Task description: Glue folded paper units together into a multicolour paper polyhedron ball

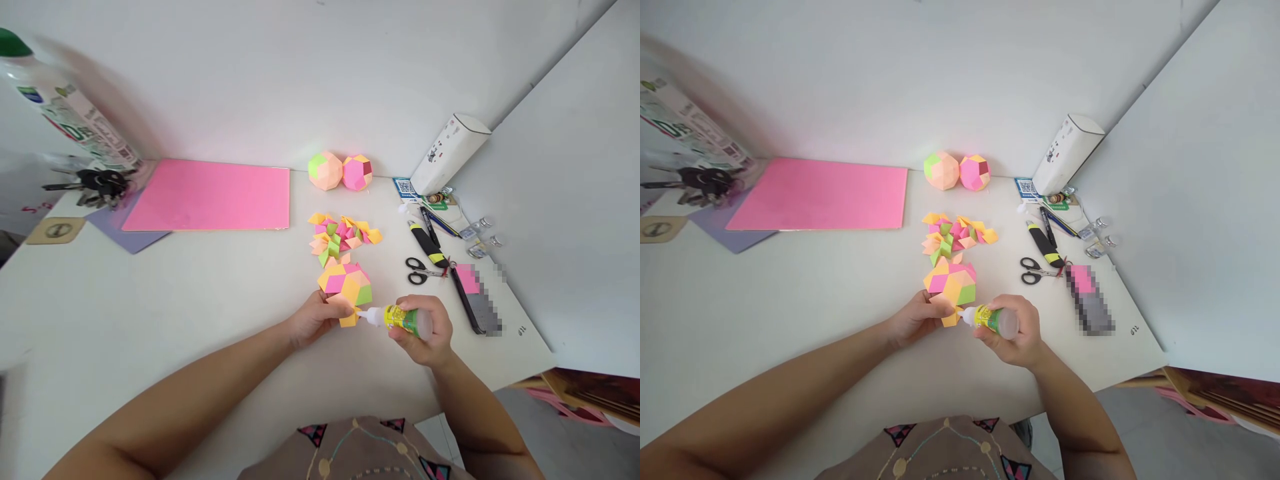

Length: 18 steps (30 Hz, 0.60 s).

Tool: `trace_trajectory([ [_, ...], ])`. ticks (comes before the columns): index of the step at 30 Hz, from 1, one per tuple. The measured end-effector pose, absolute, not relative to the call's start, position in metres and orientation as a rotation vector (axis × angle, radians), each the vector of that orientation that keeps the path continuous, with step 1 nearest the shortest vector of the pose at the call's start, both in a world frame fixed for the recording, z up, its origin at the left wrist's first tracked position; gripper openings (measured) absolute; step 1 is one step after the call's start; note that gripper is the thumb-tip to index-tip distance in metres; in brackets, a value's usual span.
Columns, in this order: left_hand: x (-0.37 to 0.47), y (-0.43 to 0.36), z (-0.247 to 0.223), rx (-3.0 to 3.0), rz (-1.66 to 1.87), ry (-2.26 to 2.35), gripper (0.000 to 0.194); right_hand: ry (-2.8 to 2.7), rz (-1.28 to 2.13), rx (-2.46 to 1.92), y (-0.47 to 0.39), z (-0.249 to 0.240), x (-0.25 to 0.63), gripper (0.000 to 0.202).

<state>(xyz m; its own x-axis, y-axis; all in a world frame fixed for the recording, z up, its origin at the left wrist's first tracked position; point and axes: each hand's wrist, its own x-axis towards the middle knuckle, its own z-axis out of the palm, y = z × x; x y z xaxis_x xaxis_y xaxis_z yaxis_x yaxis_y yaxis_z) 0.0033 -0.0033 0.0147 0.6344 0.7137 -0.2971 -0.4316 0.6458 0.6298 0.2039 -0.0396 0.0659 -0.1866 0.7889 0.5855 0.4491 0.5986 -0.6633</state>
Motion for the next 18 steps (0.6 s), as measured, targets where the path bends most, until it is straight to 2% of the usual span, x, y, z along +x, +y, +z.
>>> trace_trajectory([
  [10, 0.0025, -0.0033, 0.0137, 0.54, 0.689, 0.573, 0.022, -1.829, 0.549, -0.942, -0.0362, 0.0688, 0.205, 0.029],
  [14, 0.0022, -0.0036, 0.0128, 0.533, 0.68, 0.566, 0.014, -1.746, 0.6, -0.993, -0.034, 0.0705, 0.2037, 0.027],
  [18, 0.0019, -0.0032, 0.012, 0.541, 0.693, 0.542, 0.014, -1.611, 0.669, -1.095, -0.0295, 0.0689, 0.204, 0.026],
])
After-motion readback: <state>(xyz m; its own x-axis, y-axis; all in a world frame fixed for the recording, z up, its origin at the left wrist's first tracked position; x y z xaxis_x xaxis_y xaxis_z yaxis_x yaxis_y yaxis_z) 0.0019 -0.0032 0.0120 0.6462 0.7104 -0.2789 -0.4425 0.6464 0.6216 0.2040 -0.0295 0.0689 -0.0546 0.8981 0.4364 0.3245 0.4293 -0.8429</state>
